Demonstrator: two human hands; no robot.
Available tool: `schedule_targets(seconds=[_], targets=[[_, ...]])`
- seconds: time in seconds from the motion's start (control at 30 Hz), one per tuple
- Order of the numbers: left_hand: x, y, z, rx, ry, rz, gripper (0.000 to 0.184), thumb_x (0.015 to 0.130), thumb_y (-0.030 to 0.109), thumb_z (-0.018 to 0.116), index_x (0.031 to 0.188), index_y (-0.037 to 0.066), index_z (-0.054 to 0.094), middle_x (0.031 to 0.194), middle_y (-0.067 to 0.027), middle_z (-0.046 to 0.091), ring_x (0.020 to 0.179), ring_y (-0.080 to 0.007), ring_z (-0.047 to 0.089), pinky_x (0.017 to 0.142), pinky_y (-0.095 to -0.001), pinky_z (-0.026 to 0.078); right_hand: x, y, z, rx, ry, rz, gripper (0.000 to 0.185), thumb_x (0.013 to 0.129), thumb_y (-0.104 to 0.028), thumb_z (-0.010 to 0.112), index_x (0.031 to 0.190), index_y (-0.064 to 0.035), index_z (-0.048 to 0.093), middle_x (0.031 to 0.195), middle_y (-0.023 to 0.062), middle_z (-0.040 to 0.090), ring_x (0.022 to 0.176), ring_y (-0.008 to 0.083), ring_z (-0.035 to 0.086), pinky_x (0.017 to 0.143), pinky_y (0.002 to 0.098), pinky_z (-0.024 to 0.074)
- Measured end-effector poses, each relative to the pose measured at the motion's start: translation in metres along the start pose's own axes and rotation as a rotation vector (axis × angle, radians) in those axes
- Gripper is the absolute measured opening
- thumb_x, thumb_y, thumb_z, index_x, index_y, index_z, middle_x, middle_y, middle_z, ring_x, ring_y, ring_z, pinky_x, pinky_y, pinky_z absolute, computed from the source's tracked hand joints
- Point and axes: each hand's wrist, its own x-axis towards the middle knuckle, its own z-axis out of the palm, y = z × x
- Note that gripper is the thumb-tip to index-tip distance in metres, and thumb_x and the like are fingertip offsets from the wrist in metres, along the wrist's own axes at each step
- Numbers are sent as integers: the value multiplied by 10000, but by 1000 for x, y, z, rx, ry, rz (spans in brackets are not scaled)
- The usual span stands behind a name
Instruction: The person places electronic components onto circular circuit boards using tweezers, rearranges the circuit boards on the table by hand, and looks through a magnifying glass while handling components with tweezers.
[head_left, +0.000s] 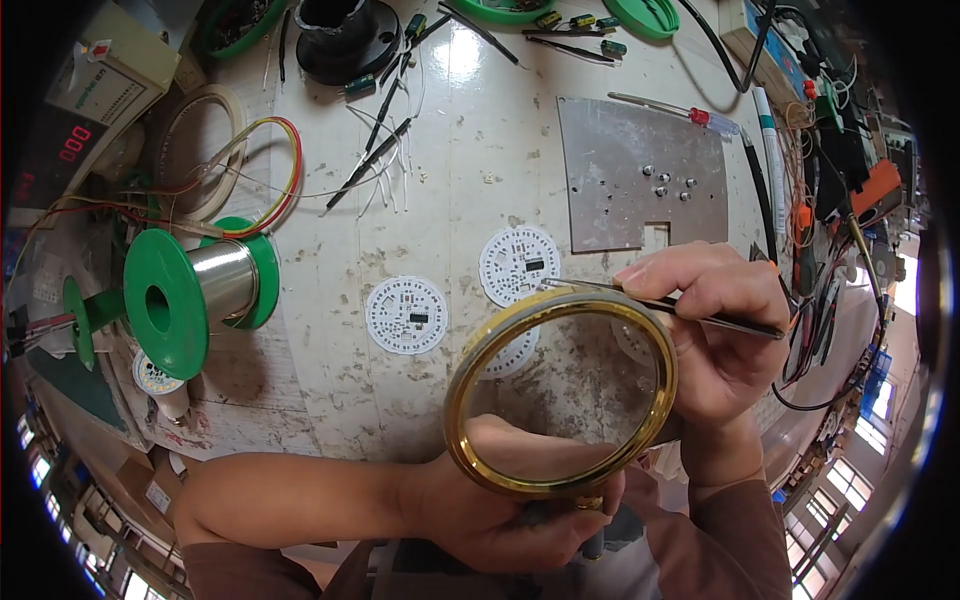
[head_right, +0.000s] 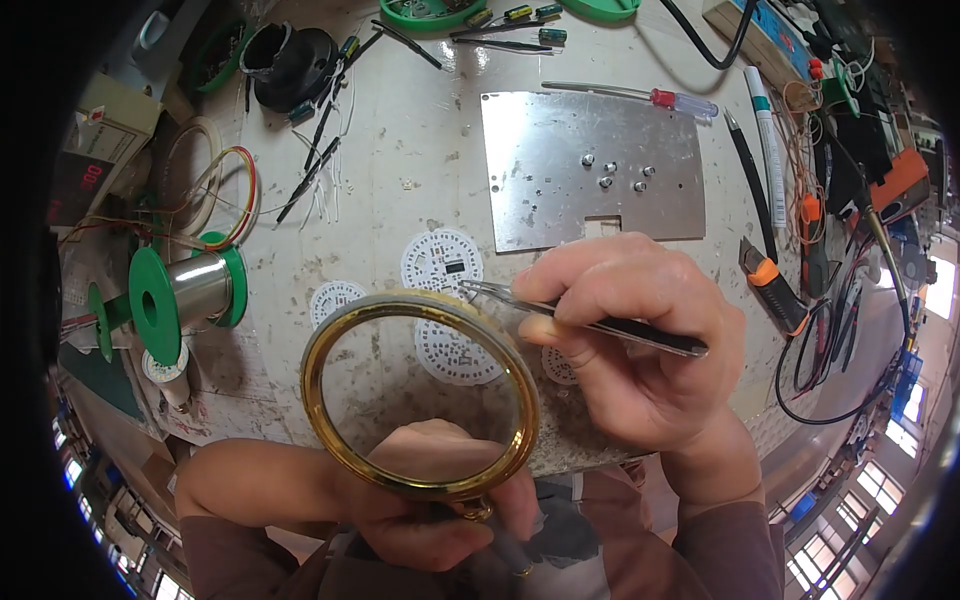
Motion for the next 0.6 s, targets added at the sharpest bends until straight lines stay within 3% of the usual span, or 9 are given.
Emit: schedule_targets(seconds=[0.6], targets=[[1, 3, -1, 57, 9, -21, 220, 815, 99, 597, 984, -41, 590, 866, -116, 648, 653, -225, 636, 584, -305, 505, 1, 5, 1, -9, -11, -22, 215, 730, 92, 708, 861, -21, 581, 830, 141, 671, 752, 218, 656, 678, 306, 526]])
